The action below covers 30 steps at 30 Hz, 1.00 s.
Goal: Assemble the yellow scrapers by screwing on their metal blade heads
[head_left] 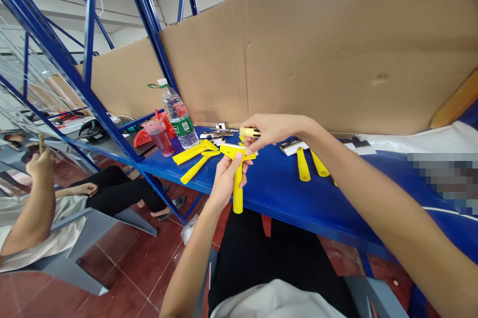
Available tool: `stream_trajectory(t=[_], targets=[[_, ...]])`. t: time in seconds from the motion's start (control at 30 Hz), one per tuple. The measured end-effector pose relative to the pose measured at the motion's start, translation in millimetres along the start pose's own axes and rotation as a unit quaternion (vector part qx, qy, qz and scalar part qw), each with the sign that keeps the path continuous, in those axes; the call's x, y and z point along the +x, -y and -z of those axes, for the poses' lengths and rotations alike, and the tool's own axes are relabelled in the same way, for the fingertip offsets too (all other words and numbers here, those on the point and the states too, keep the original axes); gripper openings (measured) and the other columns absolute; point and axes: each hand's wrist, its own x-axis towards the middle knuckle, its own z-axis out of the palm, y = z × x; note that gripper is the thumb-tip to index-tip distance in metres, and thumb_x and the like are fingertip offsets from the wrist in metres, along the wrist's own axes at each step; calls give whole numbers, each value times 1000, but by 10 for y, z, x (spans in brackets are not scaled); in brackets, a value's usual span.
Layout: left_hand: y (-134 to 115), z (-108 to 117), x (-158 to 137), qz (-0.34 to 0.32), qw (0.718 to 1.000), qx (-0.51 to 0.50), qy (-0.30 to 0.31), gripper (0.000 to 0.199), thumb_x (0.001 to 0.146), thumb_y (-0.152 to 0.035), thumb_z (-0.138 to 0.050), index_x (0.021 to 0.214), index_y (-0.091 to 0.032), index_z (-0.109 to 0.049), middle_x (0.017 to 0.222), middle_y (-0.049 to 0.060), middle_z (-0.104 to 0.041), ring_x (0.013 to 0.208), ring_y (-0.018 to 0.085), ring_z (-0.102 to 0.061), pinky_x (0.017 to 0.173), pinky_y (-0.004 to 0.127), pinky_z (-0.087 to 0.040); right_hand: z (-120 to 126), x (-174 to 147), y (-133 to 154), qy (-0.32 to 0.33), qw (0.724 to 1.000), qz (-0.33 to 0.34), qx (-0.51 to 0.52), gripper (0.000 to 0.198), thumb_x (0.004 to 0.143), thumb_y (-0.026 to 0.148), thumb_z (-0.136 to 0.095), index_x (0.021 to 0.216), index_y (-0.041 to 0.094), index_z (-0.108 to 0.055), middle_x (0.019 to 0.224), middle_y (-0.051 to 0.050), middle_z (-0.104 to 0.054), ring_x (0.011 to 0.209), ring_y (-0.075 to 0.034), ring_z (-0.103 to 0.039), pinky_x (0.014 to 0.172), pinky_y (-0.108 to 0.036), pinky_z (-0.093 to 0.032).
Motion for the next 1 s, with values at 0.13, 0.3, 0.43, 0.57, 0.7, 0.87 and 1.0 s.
stream_trajectory(t=[0.13,0.3,0.43,0.57,0.7,0.87,1.0], targets=[[-4,-3,-1,5,1000,5,-1,46,91,-57,-86,101,-16,-67,88,7,-70,61,10,-52,41,19,-37,18,-1,-48,7,1000,11,8,33,88,42,-84,93,19,-62,87,-3,-74,67,-15,-63,59,-28,-43],[-11,-6,-3,5,1000,4,3,45,91,-56,-86,101,-16,-67,89,7,-70,63,10,-52,41,19,-37,30,5,-80,5,1000,28,13,36,88,45,-85,87,20,-58,83,-3,-72,73,-16,-65,63,-29,-44],[-1,5,0,5,1000,4,4,45,92,-55,-85,104,-16,-68,90,7,-70,65,11,-52,42,18,-37,35,-11,-76,3,1000,21,6,28,88,38,-82,88,20,-60,84,-3,-74,71,-16,-63,61,-29,-43],[2,10,1,6,1000,10,-1,46,91,-57,-86,104,-16,-68,91,7,-71,65,11,-53,42,19,-38,45,-38,-76,0,1000,17,12,24,87,34,-81,89,20,-61,89,-4,-76,74,-17,-65,64,-30,-44],[-14,9,-2,4,1000,11,2,46,91,-57,-85,103,-16,-68,89,7,-71,64,11,-51,42,19,-37,53,-53,-61,0,1000,10,22,24,85,31,-83,90,20,-63,92,-5,-77,75,-17,-67,64,-30,-46],[-28,9,1,12,1000,5,-3,48,89,-59,-87,99,-16,-66,87,8,-71,62,11,-51,41,20,-37,29,-37,5,-20,999,-13,29,25,84,30,-84,92,19,-62,88,-3,-76,64,-14,-64,55,-28,-44],[-30,6,2,12,1000,1,4,47,90,-58,-86,97,-16,-66,88,8,-70,63,11,-50,42,20,-37,-3,-18,68,-39,998,-17,36,25,83,28,-84,91,19,-61,87,-3,-76,60,-13,-63,51,-26,-44]])
